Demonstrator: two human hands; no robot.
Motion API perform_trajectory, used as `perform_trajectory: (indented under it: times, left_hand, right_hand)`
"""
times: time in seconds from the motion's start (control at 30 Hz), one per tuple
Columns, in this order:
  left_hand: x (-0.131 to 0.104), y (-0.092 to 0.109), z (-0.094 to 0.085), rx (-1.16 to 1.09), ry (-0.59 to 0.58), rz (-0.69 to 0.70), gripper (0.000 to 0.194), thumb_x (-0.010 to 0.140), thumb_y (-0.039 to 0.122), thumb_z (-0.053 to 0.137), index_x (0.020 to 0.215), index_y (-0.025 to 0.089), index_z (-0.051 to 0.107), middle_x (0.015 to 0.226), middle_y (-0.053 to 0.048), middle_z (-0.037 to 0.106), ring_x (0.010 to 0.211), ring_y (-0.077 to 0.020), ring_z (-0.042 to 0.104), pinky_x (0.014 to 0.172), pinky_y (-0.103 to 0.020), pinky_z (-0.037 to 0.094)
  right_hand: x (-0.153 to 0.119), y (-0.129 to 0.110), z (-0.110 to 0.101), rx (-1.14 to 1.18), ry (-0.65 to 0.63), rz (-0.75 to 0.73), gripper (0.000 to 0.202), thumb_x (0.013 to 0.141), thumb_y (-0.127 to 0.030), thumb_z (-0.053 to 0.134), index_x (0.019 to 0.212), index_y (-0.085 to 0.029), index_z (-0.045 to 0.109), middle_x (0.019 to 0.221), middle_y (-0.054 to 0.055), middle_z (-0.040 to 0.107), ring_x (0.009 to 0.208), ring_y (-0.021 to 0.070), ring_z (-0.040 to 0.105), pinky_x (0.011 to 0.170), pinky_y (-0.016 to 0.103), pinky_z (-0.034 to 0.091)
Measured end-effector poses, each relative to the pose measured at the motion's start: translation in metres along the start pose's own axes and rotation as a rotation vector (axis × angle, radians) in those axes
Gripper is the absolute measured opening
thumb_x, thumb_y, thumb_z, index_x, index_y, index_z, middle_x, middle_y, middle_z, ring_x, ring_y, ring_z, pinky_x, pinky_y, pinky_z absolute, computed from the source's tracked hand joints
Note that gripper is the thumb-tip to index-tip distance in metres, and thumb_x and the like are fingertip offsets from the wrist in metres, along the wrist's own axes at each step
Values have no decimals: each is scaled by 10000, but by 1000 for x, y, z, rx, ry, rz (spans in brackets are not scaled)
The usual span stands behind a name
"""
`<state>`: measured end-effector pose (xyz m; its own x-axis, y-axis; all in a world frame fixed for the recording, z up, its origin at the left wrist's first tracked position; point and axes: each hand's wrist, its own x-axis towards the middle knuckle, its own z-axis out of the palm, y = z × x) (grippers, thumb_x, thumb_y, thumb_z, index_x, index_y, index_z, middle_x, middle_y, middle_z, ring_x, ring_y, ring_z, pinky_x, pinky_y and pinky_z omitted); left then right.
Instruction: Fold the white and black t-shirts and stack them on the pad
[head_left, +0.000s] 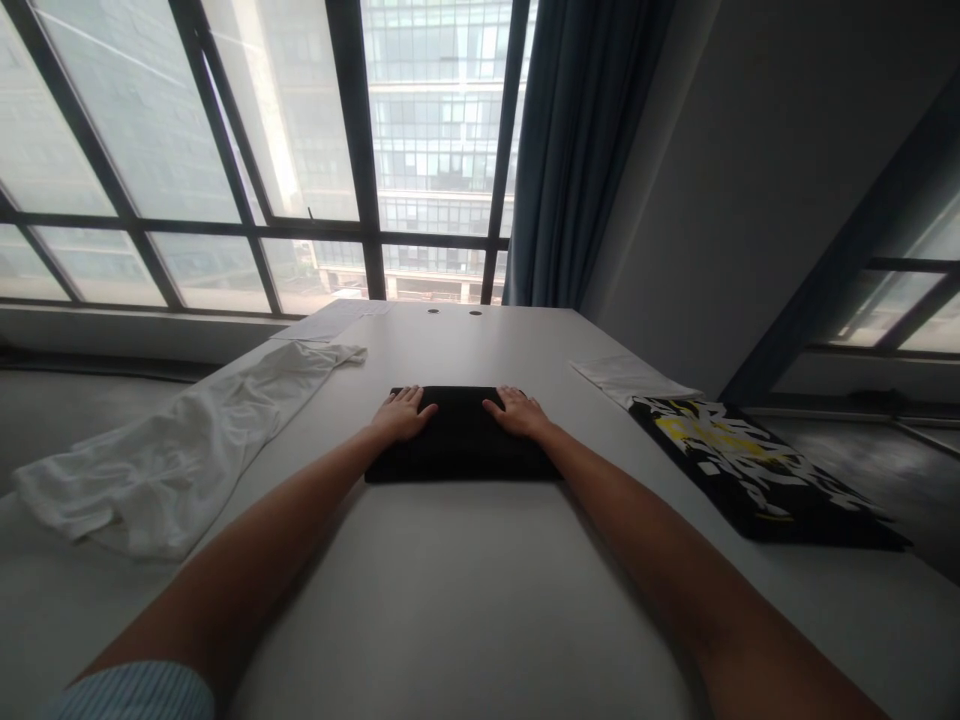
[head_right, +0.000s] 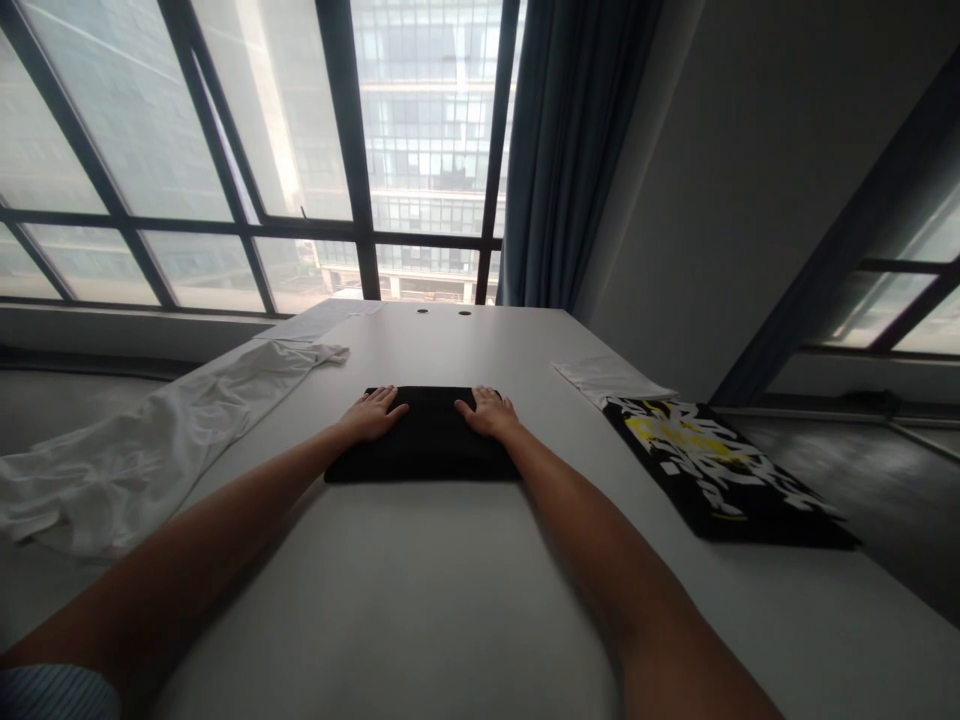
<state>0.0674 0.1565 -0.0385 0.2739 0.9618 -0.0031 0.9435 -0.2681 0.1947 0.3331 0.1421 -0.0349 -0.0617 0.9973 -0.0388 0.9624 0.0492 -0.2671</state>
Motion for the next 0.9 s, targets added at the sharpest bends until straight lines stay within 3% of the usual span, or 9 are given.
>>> perform_trajectory:
  times: [0.1, 0.2, 0.3, 0.37, 0.47, 0.6, 0.67, 0.77, 0.9]
  left_hand:
    - [-14, 18, -3, 13, 66, 17, 739, 1045, 555, 199, 1609, 93, 321, 1697, -159, 189, 1578, -318, 157, 1260, -511, 132]
    - [-36, 42, 6, -16, 140, 206, 689, 1052, 560, 201, 1607, 181, 353, 1690, -112, 249, 1574, -317, 176, 1248, -542, 142]
    - [-58, 51, 16, -35, 68, 302, 663, 1041, 581, 260, 1591, 235, 394, 1677, -94, 295, 1572, -314, 188, 1241, -547, 155]
    - [-69, 42, 18, -48, 41, 279, 658, 1036, 577, 283, 1580, 232, 416, 1676, -93, 294, 1570, -307, 198, 1245, -523, 164]
    - [-81, 9, 14, -83, 70, 211, 672, 1025, 578, 314, 1577, 210, 423, 1673, -101, 301, 1565, -298, 220, 1251, -482, 177]
    - [-91, -31, 12, -138, 106, 92, 691, 1013, 571, 344, 1577, 179, 414, 1684, -139, 261, 1564, -328, 211, 1239, -514, 200]
    - [-94, -38, 12, -137, 94, 54, 696, 1019, 567, 326, 1594, 178, 375, 1699, -141, 210, 1565, -334, 205, 1240, -526, 186]
    - [-94, -37, 13, -115, 73, 37, 699, 1033, 555, 282, 1615, 170, 320, 1710, -140, 171, 1569, -304, 205, 1247, -528, 153]
    - [-95, -34, 12, -117, 77, 50, 681, 1039, 542, 266, 1611, 177, 326, 1706, -160, 174, 1566, -287, 222, 1245, -530, 159]
  right_hand:
    - [-9, -9, -1, -22, 37, -8, 729, 1055, -591, 228, 1630, -146, 280, 1708, 126, 188, 1584, 256, 138, 1262, 519, 54]
    - [-24, -25, 3, 2, 40, -111, 734, 1056, -594, 187, 1624, -144, 301, 1706, 114, 201, 1585, 241, 135, 1267, 492, 47]
    - [-41, -29, 9, 23, -18, -175, 736, 1046, -618, 208, 1624, -174, 310, 1709, 88, 198, 1585, 230, 137, 1270, 472, 63]
    - [-50, -19, 11, 21, -7, -134, 711, 1049, -601, 237, 1622, -187, 316, 1710, 84, 201, 1584, 234, 142, 1269, 479, 67]
    - [-62, 5, 11, 46, 62, -28, 679, 1054, -562, 271, 1607, -174, 347, 1702, 101, 233, 1572, 255, 192, 1263, 477, 124]
    - [-66, 21, 8, 94, 213, 100, 668, 1022, -516, 402, 1549, -107, 429, 1596, 199, 429, 1481, 334, 381, 1212, 480, 277]
    - [-58, 19, 2, 175, 242, 153, 712, 961, -487, 556, 1541, -95, 428, 1531, 224, 504, 1426, 352, 453, 1177, 465, 341]
    - [-40, 13, -9, 477, 216, 261, 812, 878, -434, 705, 1538, -71, 402, 1519, 232, 513, 1389, 311, 512, 1128, 387, 418]
    - [-24, 12, -23, 746, 67, 347, 577, 918, -462, 677, 1337, -71, 609, 1360, 222, 651, 1217, 290, 661, 987, 391, 543]
